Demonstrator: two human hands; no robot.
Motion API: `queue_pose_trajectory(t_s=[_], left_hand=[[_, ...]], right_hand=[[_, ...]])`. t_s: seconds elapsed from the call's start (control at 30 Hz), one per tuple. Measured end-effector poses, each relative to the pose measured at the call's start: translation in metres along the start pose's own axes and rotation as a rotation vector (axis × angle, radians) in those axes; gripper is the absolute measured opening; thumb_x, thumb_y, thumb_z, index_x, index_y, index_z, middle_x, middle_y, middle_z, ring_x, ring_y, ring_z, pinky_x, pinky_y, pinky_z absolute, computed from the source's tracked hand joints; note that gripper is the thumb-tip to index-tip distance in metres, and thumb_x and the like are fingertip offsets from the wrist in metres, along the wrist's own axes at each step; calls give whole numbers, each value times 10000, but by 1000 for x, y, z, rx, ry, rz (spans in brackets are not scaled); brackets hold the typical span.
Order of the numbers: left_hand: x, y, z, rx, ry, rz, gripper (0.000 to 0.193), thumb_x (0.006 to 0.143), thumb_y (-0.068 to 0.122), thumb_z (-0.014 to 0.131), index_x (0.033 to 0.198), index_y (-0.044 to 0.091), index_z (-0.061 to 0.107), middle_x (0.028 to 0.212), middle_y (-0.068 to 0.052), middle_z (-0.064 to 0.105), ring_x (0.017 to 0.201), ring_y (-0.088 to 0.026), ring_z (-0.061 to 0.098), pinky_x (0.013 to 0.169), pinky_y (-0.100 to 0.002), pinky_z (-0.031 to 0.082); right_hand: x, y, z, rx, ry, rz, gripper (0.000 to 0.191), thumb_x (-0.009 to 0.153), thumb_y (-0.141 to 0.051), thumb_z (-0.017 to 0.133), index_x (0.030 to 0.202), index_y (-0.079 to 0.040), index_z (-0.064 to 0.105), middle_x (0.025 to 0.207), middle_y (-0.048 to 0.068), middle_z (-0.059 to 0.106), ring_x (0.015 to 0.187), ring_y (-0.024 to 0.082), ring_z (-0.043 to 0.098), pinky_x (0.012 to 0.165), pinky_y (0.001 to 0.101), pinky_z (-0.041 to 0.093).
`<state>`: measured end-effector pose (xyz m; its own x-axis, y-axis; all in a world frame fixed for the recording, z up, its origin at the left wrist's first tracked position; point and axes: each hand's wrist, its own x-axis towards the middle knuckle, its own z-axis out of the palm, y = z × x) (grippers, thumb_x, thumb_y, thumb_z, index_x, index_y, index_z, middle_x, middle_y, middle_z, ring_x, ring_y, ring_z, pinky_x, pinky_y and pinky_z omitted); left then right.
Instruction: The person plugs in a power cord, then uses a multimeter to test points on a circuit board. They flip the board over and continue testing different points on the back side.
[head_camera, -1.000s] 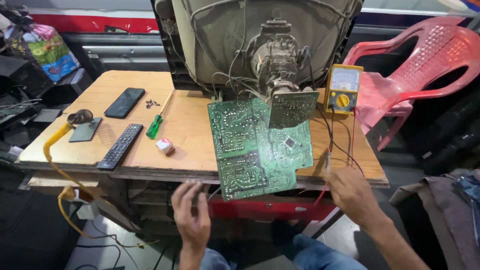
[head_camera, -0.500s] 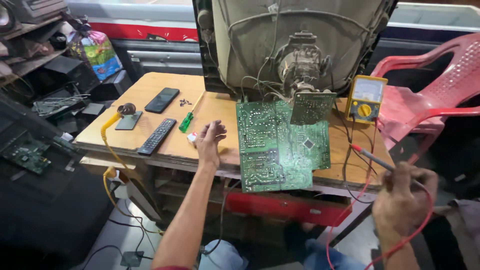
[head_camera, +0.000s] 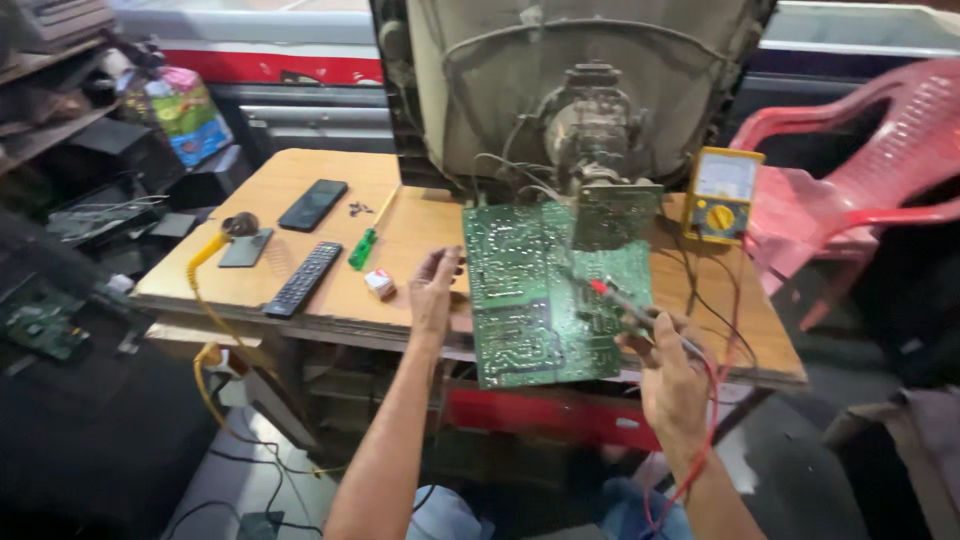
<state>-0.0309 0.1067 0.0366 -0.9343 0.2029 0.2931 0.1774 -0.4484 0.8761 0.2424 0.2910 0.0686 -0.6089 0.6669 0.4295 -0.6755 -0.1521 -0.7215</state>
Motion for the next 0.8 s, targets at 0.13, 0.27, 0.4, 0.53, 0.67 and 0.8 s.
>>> queue_pose_trajectory(t_s=[0.13, 0.27, 0.4, 0.53, 0.67, 0.8], left_hand=[[2, -6, -4, -4, -91, 75, 331, 970, 287, 698, 1158, 17, 730, 1008, -10, 736, 891, -100, 624, 792, -259, 515], [4, -12, -8, -25, -163, 118, 385, 975, 265, 699, 1258, 6, 673, 1115, -35, 699, 1006, -103, 609, 891, -253, 497], [8, -13, -9, 21, -153, 100, 471, 975, 285, 686, 1356, 13, 632, 1127, -43, 649, 999, -104, 569, 854, -262, 460], [12, -11, -4, 32, -207, 162, 513, 967, 298, 699, 1379, 15, 588, 1164, -52, 640, 1056, -114, 587, 940, -255, 475], [10, -7, 1, 33, -224, 88, 524, 942, 295, 697, 1385, 41, 579, 1156, -50, 626, 1021, -125, 592, 885, -296, 509], [3, -4, 1, 88, -201, 117, 491, 941, 277, 680, 1364, 41, 597, 1170, -38, 636, 995, -137, 605, 866, -311, 514]], right_hand=[[-1, 0, 3, -300, -21, -78, 199, 1070, -89, 630, 1175, 65, 560, 1038, 159, 719, 948, 213, 707, 900, 349, 559], [-2, -11, 8, -536, -38, -127, 256, 1029, -70, 612, 1253, 53, 596, 1032, 105, 725, 955, 163, 689, 898, 287, 538], [-4, -21, 19, -669, -92, -175, 246, 1028, -70, 599, 1238, 33, 673, 1038, 80, 752, 977, 130, 699, 905, 255, 535], [-4, -22, 27, -701, -127, -235, 246, 1007, -59, 629, 1231, 25, 685, 1078, 59, 740, 978, 95, 674, 886, 224, 518], [-3, -15, 27, -716, -11, -126, 235, 973, -72, 682, 1193, 8, 700, 1010, 43, 743, 787, 65, 609, 687, 198, 477], [0, -12, 19, -782, -36, -142, 169, 959, -81, 704, 1106, 3, 717, 917, 36, 735, 750, 59, 618, 650, 205, 487]])
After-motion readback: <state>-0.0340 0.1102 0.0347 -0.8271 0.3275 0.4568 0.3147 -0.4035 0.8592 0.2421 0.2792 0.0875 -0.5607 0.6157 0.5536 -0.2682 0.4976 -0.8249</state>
